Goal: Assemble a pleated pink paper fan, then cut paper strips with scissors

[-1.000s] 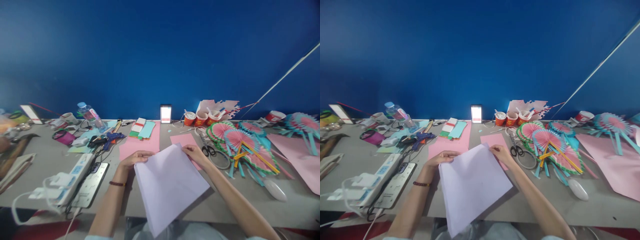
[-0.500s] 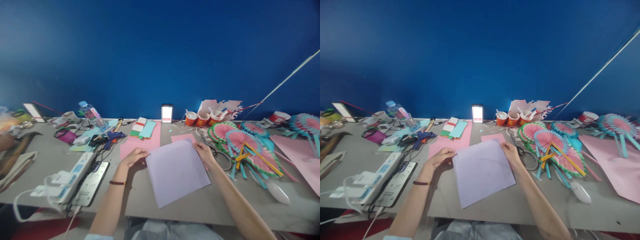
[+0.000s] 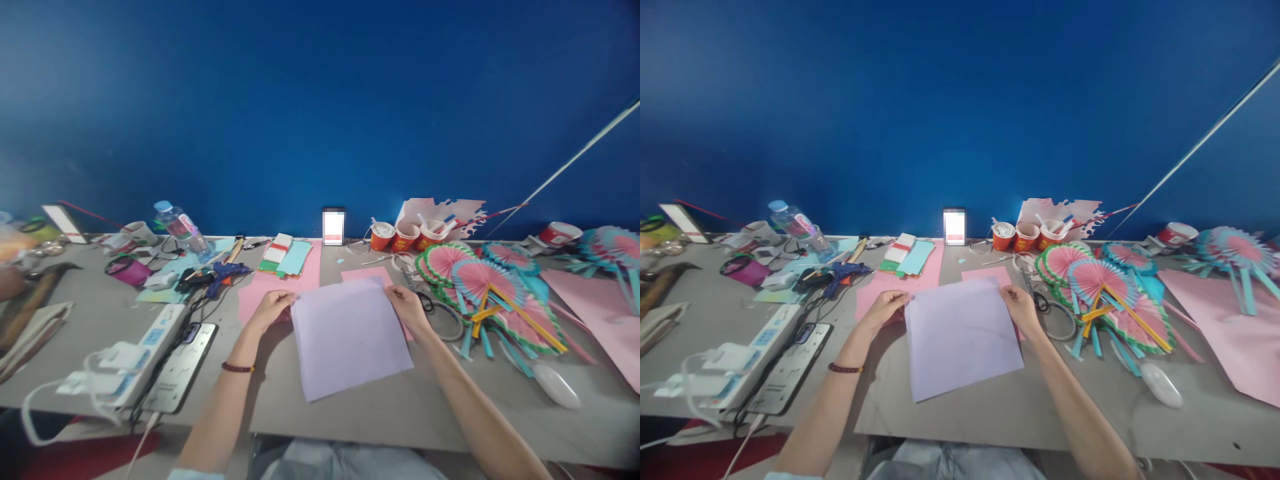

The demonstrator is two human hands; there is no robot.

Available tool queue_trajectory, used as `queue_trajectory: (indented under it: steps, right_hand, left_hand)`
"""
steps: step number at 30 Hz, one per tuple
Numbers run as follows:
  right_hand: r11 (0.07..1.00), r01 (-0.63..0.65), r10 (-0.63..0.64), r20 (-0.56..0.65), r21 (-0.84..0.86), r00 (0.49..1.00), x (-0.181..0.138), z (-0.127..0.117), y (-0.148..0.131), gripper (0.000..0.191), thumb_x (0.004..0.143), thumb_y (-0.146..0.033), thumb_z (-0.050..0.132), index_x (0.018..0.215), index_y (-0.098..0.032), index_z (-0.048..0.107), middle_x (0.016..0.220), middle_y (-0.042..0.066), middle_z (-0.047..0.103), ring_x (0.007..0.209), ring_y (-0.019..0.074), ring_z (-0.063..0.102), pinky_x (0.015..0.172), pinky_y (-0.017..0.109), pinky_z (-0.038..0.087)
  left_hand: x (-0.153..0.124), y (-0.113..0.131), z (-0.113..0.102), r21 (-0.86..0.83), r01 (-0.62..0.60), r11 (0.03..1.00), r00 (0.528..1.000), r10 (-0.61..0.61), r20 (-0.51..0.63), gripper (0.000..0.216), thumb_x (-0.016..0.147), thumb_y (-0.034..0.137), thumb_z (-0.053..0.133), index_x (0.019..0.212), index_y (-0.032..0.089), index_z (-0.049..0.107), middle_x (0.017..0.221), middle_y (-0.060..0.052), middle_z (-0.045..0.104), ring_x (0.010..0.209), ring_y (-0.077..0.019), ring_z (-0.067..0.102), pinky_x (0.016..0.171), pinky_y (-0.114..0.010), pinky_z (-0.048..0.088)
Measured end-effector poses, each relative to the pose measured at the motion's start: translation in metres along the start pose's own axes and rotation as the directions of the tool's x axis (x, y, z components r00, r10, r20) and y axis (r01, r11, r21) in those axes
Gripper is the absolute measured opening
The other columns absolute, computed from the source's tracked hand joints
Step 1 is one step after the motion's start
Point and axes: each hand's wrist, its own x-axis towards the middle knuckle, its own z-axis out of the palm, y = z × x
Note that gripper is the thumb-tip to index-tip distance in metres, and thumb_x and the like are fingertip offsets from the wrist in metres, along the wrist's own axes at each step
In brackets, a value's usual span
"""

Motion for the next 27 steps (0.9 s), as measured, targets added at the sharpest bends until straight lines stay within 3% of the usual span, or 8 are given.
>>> queue_trajectory:
  steps: [5, 10, 13, 18, 21, 23, 27]
  right_hand:
    - [0.997, 0.048, -0.048, -0.009, -0.052, 0.999, 0.0, 0.003, 0.001, 0.039, 0.075, -0.054, 0.054, 0.068, -0.017, 0.063, 0.061, 0.002, 0.06, 0.057, 0.0158, 0.051, 0.056, 0.027, 0.038]
    - [0.994, 0.09, -0.09, -0.004, -0.055, 0.996, -0.001, 0.005, -0.001, 0.038, 0.077, -0.054, 0.053, 0.069, -0.018, 0.061, 0.059, -0.001, 0.055, 0.057, 0.0143, 0.046, 0.056, 0.026, 0.036]
    - [0.992, 0.115, -0.115, 0.002, -0.048, 0.993, -0.004, 0.006, -0.004, 0.037, 0.078, -0.053, 0.053, 0.069, -0.018, 0.059, 0.058, -0.002, 0.052, 0.057, 0.0141, 0.045, 0.058, 0.026, 0.036]
    - [0.994, 0.112, -0.112, -0.001, -0.011, 0.994, -0.009, 0.007, -0.011, 0.038, 0.078, -0.057, 0.054, 0.068, -0.02, 0.057, 0.057, -0.002, 0.049, 0.054, 0.0129, 0.041, 0.053, 0.025, 0.032]
    - [0.992, 0.125, -0.125, -0.006, 0.005, 0.992, -0.011, 0.006, -0.017, 0.037, 0.078, -0.056, 0.054, 0.068, -0.02, 0.056, 0.057, -0.003, 0.047, 0.053, 0.0124, 0.039, 0.052, 0.025, 0.032]
    - [0.991, 0.134, -0.134, -0.018, 0.015, 0.991, -0.011, 0.005, -0.019, 0.037, 0.078, -0.056, 0.053, 0.068, -0.02, 0.056, 0.057, -0.003, 0.047, 0.052, 0.0125, 0.039, 0.052, 0.025, 0.033]
    - [0.992, 0.114, -0.112, -0.033, 0.047, 0.993, -0.007, -0.001, -0.016, 0.039, 0.081, -0.055, 0.048, 0.071, -0.019, 0.058, 0.062, 0.001, 0.055, 0.057, 0.0146, 0.048, 0.056, 0.026, 0.038]
  left_hand:
    - [0.001, 0.007, 0.001, 0.217, -0.155, 0.964, 0.977, 0.182, -0.112, 0.042, 0.076, 0.052, 0.062, 0.092, 0.013, 0.068, 0.084, -0.008, 0.071, 0.076, -0.0212, 0.064, 0.07, -0.031, 0.05]
    - [-0.011, 0.032, 0.02, 0.537, -0.318, 0.781, 0.86, 0.476, -0.183, 0.04, 0.083, 0.04, 0.056, 0.118, 0.02, 0.059, 0.125, -0.01, 0.061, 0.117, -0.0259, 0.054, 0.102, -0.039, 0.039]
    - [-0.021, 0.053, 0.044, 0.617, -0.364, 0.697, 0.878, 0.478, -0.021, 0.037, 0.087, 0.035, 0.053, 0.122, 0.025, 0.058, 0.131, -0.007, 0.057, 0.124, -0.0259, 0.049, 0.107, -0.039, 0.035]
    - [-0.007, 0.078, 0.092, 0.553, -0.433, 0.712, 0.901, 0.366, 0.234, 0.045, 0.086, 0.04, 0.055, 0.129, 0.025, 0.055, 0.134, -0.009, 0.056, 0.121, -0.0284, 0.052, 0.097, -0.036, 0.042]
    - [0.018, 0.081, 0.116, 0.542, -0.418, 0.729, 0.906, 0.296, 0.301, 0.045, 0.082, 0.041, 0.061, 0.122, 0.02, 0.059, 0.125, -0.012, 0.062, 0.111, -0.0281, 0.059, 0.09, -0.035, 0.044]
    - [0.031, 0.079, 0.127, 0.581, -0.392, 0.714, 0.917, 0.254, 0.307, 0.032, 0.08, 0.04, 0.061, 0.1, 0.016, 0.068, 0.101, -0.011, 0.071, 0.093, -0.0266, 0.063, 0.077, -0.033, 0.046]
    - [0.043, 0.076, 0.127, 0.581, -0.403, 0.707, 0.913, 0.268, 0.308, 0.031, 0.084, 0.042, 0.053, 0.069, 0.016, 0.063, 0.065, -0.004, 0.062, 0.061, -0.0177, 0.054, 0.056, -0.027, 0.036]
